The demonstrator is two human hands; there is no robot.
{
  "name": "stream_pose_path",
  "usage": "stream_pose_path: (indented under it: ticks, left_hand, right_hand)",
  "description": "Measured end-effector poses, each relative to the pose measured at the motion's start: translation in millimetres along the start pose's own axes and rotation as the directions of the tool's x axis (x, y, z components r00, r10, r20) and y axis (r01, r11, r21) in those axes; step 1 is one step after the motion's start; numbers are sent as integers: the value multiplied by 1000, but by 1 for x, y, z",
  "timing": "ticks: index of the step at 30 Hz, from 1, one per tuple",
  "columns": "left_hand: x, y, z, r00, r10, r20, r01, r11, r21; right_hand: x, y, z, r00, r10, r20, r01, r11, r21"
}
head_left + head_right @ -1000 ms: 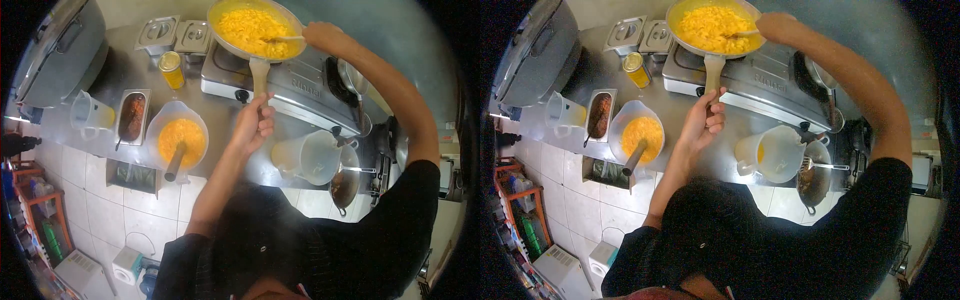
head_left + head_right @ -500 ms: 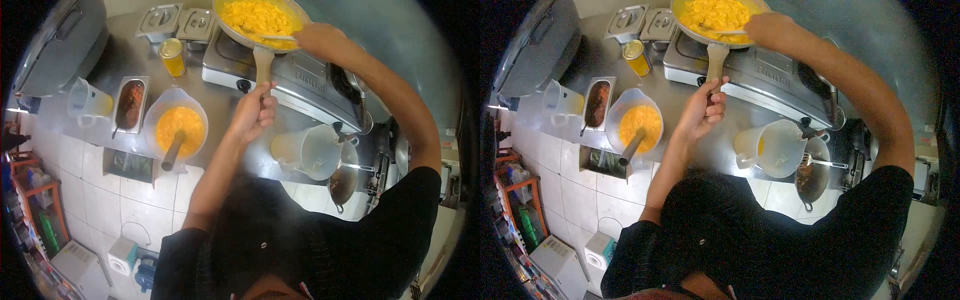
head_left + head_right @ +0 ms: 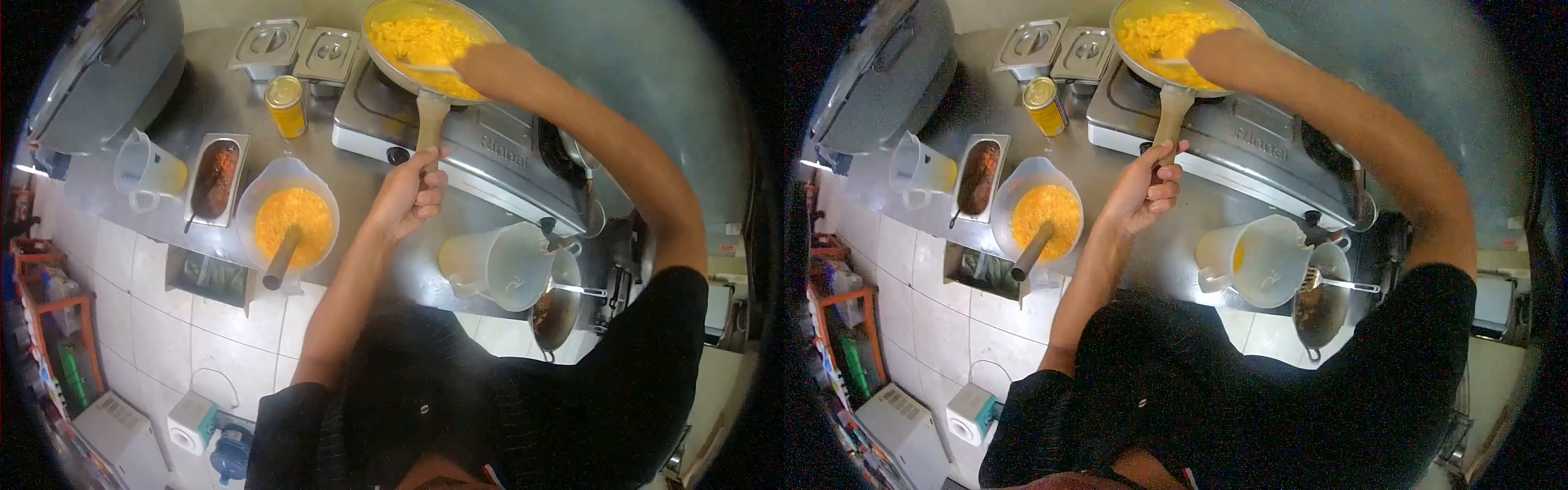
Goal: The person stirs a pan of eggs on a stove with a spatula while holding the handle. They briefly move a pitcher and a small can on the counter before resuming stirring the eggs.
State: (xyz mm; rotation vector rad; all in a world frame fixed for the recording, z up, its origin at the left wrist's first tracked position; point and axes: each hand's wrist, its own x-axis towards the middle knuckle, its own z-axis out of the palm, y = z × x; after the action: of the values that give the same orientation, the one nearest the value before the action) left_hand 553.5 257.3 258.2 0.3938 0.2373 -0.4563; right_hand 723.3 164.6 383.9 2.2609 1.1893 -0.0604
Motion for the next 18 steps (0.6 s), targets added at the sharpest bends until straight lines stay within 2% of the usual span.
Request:
stream_pose_path:
  ticks: [1,4,7,10,13,16,18]
  left_hand:
    - [0,0,0,1000,1,-4,-1,1000,-7]
    - [0,1,1,1000,-7,-20,7,1000,-10]
    - [5,6,4,999,-29,-30,29,999,28]
    - [17,13,2,999,-28,-17,29,997,68]
    - [25,18,6,999,-11,-31,13,997,75]
    - [27,15,4,1000,2,-18,-1,999,39]
    - [27,15,0,1000,7,7,-7,1000,29]
  right_hand:
    - [-16,3,-1,1000,-17,12,17,1000,4]
    - [-23,33,6,981,105,160,-95,993,-73]
    - [16,75,38,978,188,92,-179,979,-98]
    - [63,89,46,974,224,-20,-224,974,-21]
    - [82,76,51,990,111,-89,-111,994,9]
    - [40,34,24,995,93,21,-93,996,-7]
    - [3,32,14,996,48,76,-49,999,13]
